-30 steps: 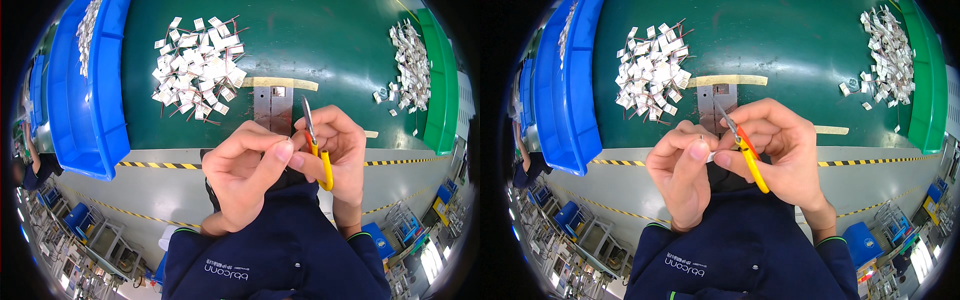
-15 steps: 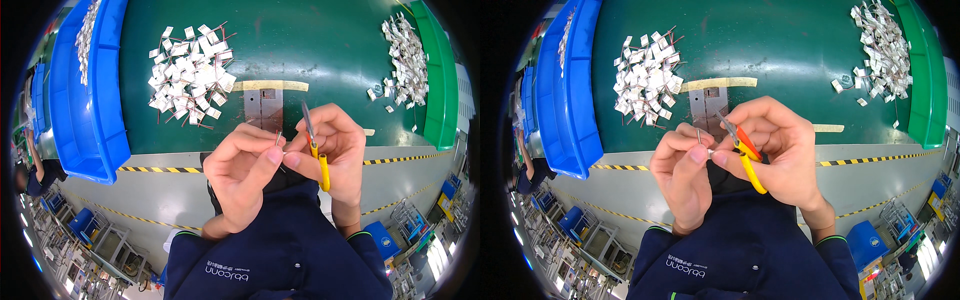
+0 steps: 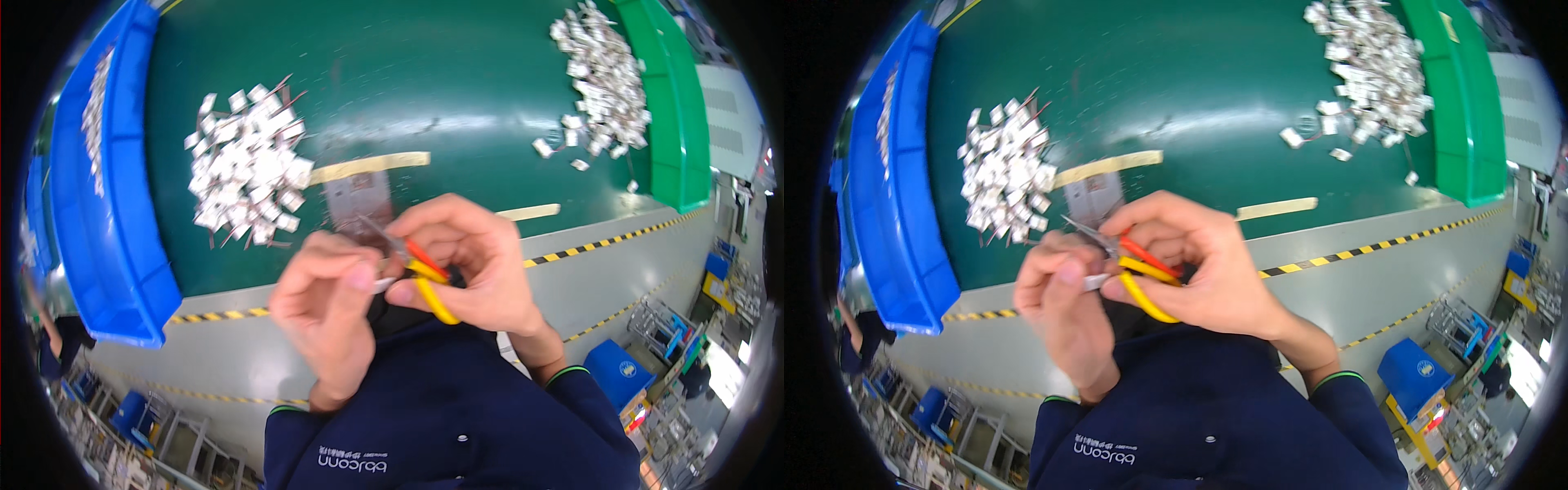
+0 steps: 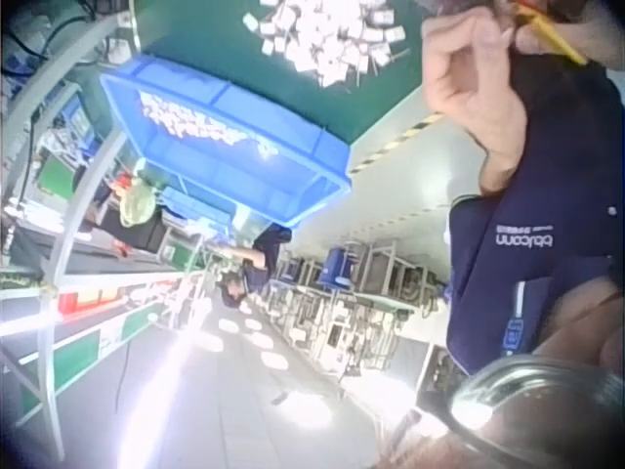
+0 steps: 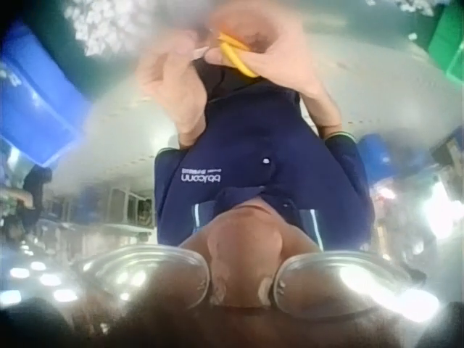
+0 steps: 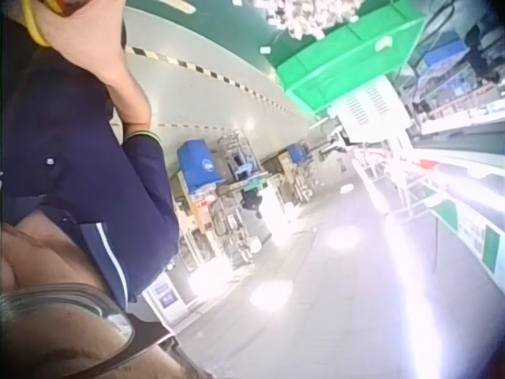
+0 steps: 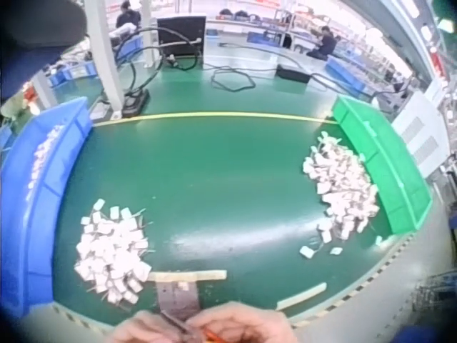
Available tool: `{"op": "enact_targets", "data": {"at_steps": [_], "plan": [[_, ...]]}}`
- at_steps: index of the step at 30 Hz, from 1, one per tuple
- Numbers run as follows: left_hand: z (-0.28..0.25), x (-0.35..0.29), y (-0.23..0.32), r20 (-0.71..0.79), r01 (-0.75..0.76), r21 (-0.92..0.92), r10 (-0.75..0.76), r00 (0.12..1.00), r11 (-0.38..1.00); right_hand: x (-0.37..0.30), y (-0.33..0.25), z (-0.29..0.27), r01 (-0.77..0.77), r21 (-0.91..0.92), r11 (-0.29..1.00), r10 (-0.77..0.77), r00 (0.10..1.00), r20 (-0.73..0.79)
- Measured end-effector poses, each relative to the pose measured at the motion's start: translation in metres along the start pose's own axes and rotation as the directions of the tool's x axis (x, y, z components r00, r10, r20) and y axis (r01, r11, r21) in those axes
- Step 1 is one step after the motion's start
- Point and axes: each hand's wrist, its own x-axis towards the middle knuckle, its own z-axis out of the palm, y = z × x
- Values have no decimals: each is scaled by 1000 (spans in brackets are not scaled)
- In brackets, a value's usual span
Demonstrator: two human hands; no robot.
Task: The person assembles electronic components by cutting wires with scissors and placing them onto a jig.
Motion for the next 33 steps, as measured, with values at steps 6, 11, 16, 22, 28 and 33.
{"op": "enact_targets", "data": {"at_steps": [6,11,16,22,28,33], "plan": [[-26,26,22,-71,-312,509,401,913,802,-2,-9,-23,137,-359,923,-276,886,-372],[-36,43,33,-12,-348,734,523,852,584,-5,-25,-66,14,-652,758,-477,694,-540],[-51,38,32,89,-322,655,353,931,684,-4,-27,-78,-135,-696,705,-415,717,-560],[-52,29,27,42,-304,603,351,935,738,-10,-28,-83,-96,-821,563,-575,668,-472],[-49,20,26,167,-387,559,358,919,733,-20,-36,-79,363,-403,840,-539,480,-692],[-23,7,25,212,-333,511,259,942,792,-14,-31,-53,372,-110,922,-360,715,-599]]}}
